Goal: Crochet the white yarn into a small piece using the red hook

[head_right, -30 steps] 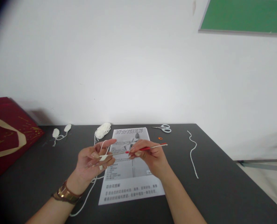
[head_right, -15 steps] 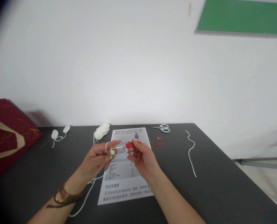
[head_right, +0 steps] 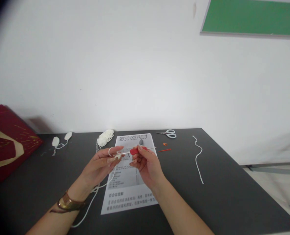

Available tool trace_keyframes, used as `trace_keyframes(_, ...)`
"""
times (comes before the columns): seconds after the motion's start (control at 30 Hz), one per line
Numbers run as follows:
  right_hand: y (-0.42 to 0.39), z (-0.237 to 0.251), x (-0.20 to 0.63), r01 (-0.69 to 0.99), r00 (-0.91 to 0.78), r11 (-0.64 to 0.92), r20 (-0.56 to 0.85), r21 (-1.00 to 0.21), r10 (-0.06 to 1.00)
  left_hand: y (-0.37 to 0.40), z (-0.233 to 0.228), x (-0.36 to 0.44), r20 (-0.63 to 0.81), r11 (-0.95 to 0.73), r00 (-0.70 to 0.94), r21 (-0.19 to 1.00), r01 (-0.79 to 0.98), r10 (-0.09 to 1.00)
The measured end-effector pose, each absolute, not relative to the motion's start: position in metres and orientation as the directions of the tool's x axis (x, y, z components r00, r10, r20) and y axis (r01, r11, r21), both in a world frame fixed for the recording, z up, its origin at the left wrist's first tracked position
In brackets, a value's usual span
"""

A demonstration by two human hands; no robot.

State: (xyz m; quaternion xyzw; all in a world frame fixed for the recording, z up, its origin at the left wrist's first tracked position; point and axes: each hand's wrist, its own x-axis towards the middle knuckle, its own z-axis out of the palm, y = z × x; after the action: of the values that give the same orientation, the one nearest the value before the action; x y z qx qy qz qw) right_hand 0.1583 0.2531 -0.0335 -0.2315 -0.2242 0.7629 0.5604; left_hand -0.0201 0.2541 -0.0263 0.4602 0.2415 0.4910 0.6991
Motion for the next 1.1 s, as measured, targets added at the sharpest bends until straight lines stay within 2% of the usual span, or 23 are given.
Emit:
trace_keyframes(0.27, 0.252, -0.037, 0.157, -0.719, -0.355, -0.373, -0.151, -0.587, 0.922, 0.26, -0.011, -0.037, 0.092, 0.153, 0.637, 0.936, -0.318, 0.765)
trace_keyframes(0.5, 0.256, -0.034, 0.163, -0.718, -0.395, -0.425, -0.18, -0.551, 0.901, 0.269, -0.013, -0.05, -0.074, 0.123, 0.755, 0.992, -0.009, 0.651)
trace_keyframes(0.6, 0.257, -0.034, 0.164, -0.72, -0.399, -0.432, -0.185, -0.544, 0.898, 0.271, -0.013, -0.054, -0.041, 0.112, 0.741, 0.993, -0.046, 0.67)
trace_keyframes(0.77, 0.257, -0.036, 0.162, -0.708, -0.401, -0.441, -0.199, -0.551, 0.894, 0.265, -0.012, -0.04, 0.128, 0.098, 0.605, 0.94, -0.327, 0.786)
trace_keyframes(0.9, 0.258, -0.036, 0.162, -0.706, -0.399, -0.442, -0.205, -0.554, 0.894, 0.254, -0.013, -0.024, 0.169, 0.117, 0.565, 0.893, -0.434, 0.808)
trace_keyframes(1.0, 0.259, -0.037, 0.162, -0.709, -0.394, -0.438, -0.205, -0.552, 0.896, 0.25, -0.013, -0.02, 0.159, 0.103, 0.593, 0.918, -0.383, 0.789)
trace_keyframes(1.1, 0.259, -0.038, 0.161, -0.714, -0.382, -0.43, -0.207, -0.553, 0.901, 0.25, -0.012, -0.021, 0.184, -0.068, 0.609, 0.976, -0.209, 0.771)
